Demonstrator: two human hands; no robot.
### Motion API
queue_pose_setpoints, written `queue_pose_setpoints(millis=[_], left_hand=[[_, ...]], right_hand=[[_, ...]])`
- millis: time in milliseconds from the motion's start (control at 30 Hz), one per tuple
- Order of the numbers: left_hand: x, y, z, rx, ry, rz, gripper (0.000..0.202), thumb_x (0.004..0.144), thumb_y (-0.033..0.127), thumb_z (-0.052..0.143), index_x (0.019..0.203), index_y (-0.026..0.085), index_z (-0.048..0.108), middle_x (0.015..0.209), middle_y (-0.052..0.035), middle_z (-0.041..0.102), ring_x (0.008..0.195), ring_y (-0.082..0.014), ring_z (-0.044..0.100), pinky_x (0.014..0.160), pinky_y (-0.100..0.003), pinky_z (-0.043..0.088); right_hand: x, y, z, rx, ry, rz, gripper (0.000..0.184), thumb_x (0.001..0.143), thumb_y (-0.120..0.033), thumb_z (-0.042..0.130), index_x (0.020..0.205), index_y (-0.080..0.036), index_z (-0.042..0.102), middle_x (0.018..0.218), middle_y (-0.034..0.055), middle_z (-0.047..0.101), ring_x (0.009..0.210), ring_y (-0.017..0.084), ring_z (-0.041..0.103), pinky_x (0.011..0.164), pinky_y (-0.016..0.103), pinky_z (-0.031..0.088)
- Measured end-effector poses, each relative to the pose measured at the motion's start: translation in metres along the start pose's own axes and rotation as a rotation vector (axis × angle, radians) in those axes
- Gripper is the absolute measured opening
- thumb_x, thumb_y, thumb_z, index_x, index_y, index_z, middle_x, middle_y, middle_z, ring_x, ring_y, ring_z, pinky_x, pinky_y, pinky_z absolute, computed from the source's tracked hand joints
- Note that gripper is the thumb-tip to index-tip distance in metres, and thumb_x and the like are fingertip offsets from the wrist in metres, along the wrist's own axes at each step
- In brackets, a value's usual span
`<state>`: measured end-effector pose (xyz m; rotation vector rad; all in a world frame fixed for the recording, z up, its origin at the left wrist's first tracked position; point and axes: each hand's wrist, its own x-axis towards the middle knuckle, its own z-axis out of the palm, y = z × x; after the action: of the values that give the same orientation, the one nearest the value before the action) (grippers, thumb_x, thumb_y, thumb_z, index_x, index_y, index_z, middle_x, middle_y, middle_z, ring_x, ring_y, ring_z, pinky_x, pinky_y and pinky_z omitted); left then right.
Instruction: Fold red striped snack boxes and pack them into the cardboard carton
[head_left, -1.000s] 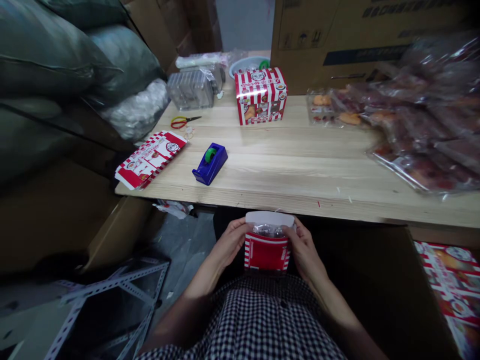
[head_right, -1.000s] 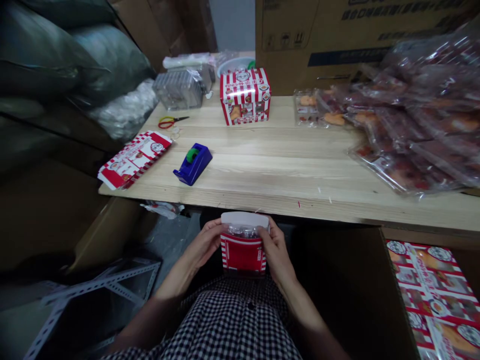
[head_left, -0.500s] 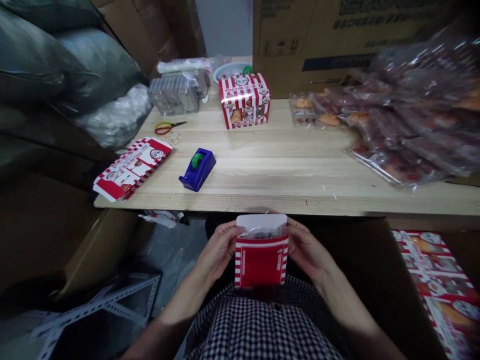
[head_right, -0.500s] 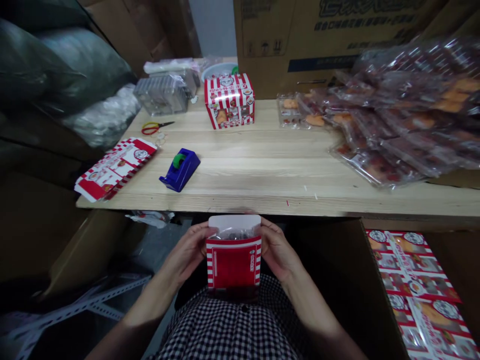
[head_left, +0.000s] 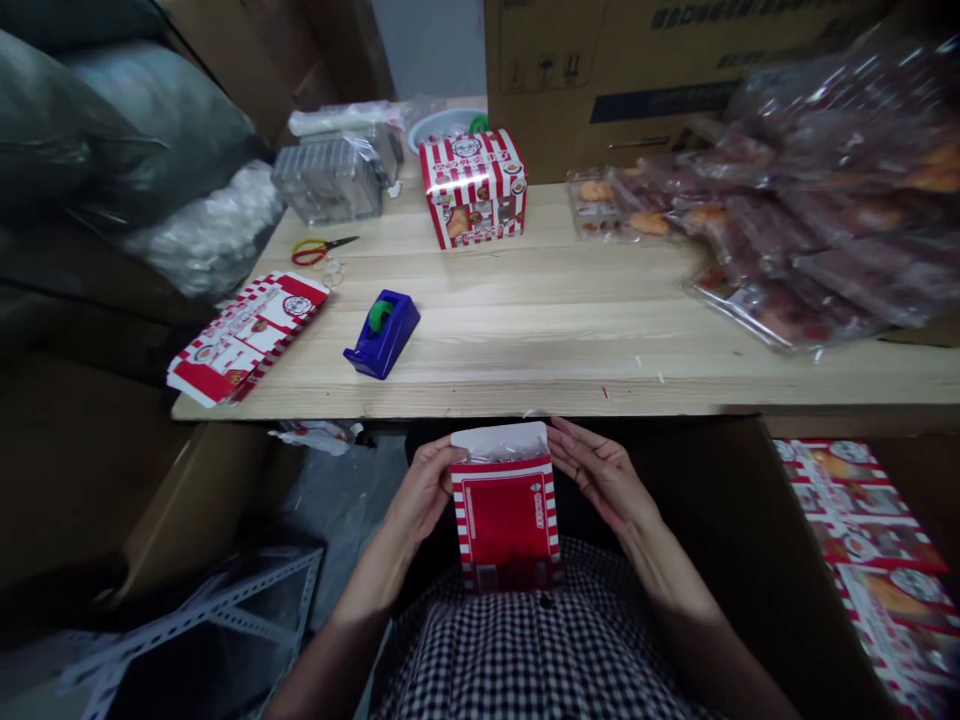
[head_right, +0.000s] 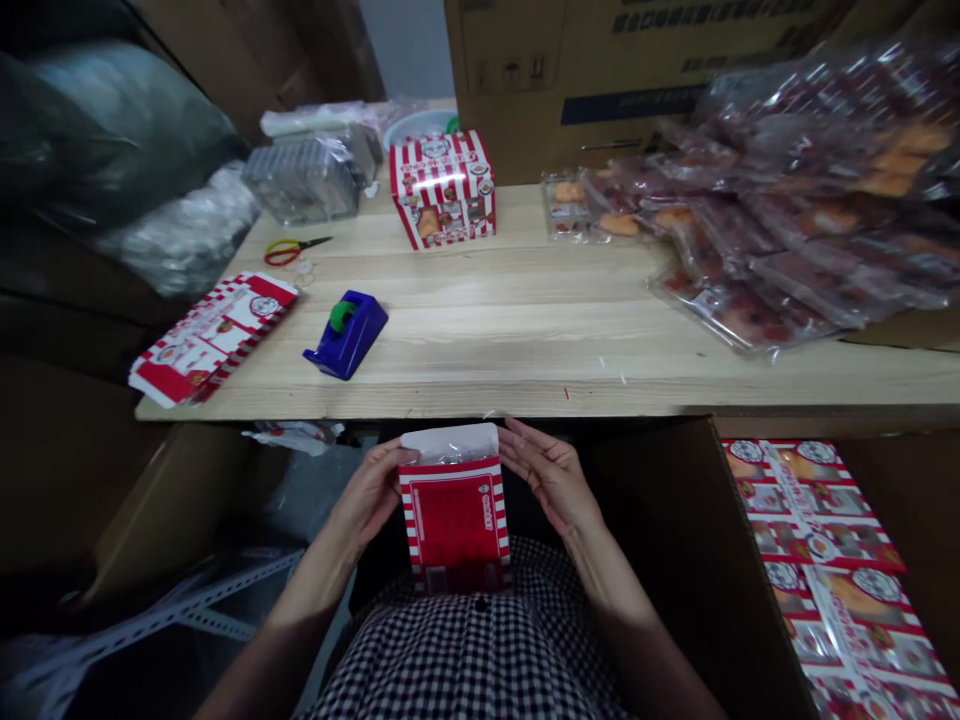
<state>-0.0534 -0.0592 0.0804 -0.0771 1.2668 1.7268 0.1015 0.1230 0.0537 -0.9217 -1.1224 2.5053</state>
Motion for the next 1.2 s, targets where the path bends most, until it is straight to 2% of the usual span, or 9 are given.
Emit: queue_pose_setpoints(millis=[133,233,367,467,567,700,867,967,1200], left_hand=[[-0.002,0.002,-0.002,-0.005,0.004,-0.017,0.018,0.068,0.017,0.077,0.086,0.012,0.077,0.076,-0.0031,0.075,0.061,-0.0116,0.064,0.065,-0.021,0.051],[0.0,0.003,-0.001,0.003,-0.027,-0.037,0.02,0.07,0.017,0.076,0.089,0.012,0.077,0.074,-0.0032,0.075,0.061,-0.0118,0.065,0.065,-0.021,0.051],[0.002,0.0,0.002,0.006,-0.009,-0.042,0.023,0.07,0.017,0.075,0.092,0.013,0.078,0.076,-0.003,0.074,0.062,-0.0117,0.064,0.064,-0.021,0.05],[0.0,-0.004,0.003,-0.015,0.023,-0.053,0.027,0.07,0.016,0.075,0.096,0.014,0.078,0.08,-0.0037,0.076,0.067,-0.013,0.066,0.067,-0.022,0.051],[-0.001,-0.009,0.003,-0.069,0.069,-0.094,0.024,0.068,0.016,0.078,0.092,0.016,0.078,0.08,-0.002,0.076,0.067,-0.0129,0.067,0.069,-0.023,0.052],[0.004,-0.011,0.002,-0.013,0.03,-0.085,0.027,0.069,0.015,0.074,0.096,0.015,0.079,0.083,-0.0047,0.078,0.067,-0.0135,0.068,0.07,-0.024,0.051],[0.011,-0.01,-0.01,0.051,-0.13,0.066,0.028,0.073,0.019,0.071,0.098,0.013,0.08,0.1,-0.0115,0.079,0.088,-0.0221,0.073,0.084,-0.029,0.052],[0.009,-0.009,-0.018,0.092,-0.238,0.092,0.036,0.08,0.033,0.072,0.108,0.013,0.078,0.111,-0.0149,0.076,0.102,-0.0282,0.072,0.092,-0.035,0.052],[0.004,-0.001,-0.02,0.458,-0.232,0.225,0.034,0.089,0.033,0.066,0.119,0.019,0.074,0.127,-0.0115,0.07,0.12,-0.0281,0.064,0.105,-0.038,0.046]], right_hand=[[-0.01,-0.014,-0.025,-0.466,0.191,-0.225,0.039,0.084,-0.049,0.073,0.114,-0.025,0.076,0.115,0.0093,0.076,0.119,0.032,0.066,0.112,0.055,0.041],[-0.018,-0.026,-0.026,-0.854,0.299,-0.376,0.033,0.086,-0.052,0.069,0.099,-0.025,0.081,0.123,0.0099,0.072,0.128,0.034,0.058,0.117,0.055,0.032],[-0.021,-0.023,0.005,-0.469,0.116,-0.203,0.029,0.092,-0.046,0.063,0.11,-0.028,0.076,0.115,0.0046,0.076,0.114,0.025,0.067,0.108,0.043,0.045],[-0.014,-0.013,0.025,-0.051,-0.016,0.123,0.025,0.079,-0.034,0.077,0.103,-0.027,0.076,0.1,0.0019,0.079,0.095,0.024,0.073,0.091,0.039,0.055],[-0.004,-0.006,0.027,0.112,0.03,0.296,0.026,0.065,-0.018,0.083,0.089,-0.025,0.076,0.085,0.0,0.078,0.074,0.021,0.073,0.074,0.035,0.058],[0.005,-0.001,0.02,0.096,0.109,0.287,0.023,0.058,-0.009,0.081,0.075,-0.024,0.075,0.07,-0.003,0.074,0.059,0.016,0.066,0.064,0.03,0.056],[0.006,0.006,0.021,-0.003,-0.09,0.12,0.024,0.073,-0.023,0.074,0.096,-0.021,0.08,0.101,0.0059,0.079,0.088,0.023,0.073,0.084,0.034,0.055],[0.004,0.009,0.02,-0.01,-0.109,0.064,0.025,0.077,-0.027,0.072,0.101,-0.023,0.079,0.111,0.0061,0.077,0.099,0.025,0.072,0.089,0.037,0.054],[-0.003,0.0,0.018,-0.142,-0.22,0.026,0.033,0.087,-0.043,0.068,0.112,-0.024,0.076,0.121,0.0079,0.073,0.112,0.028,0.067,0.095,0.038,0.052]])
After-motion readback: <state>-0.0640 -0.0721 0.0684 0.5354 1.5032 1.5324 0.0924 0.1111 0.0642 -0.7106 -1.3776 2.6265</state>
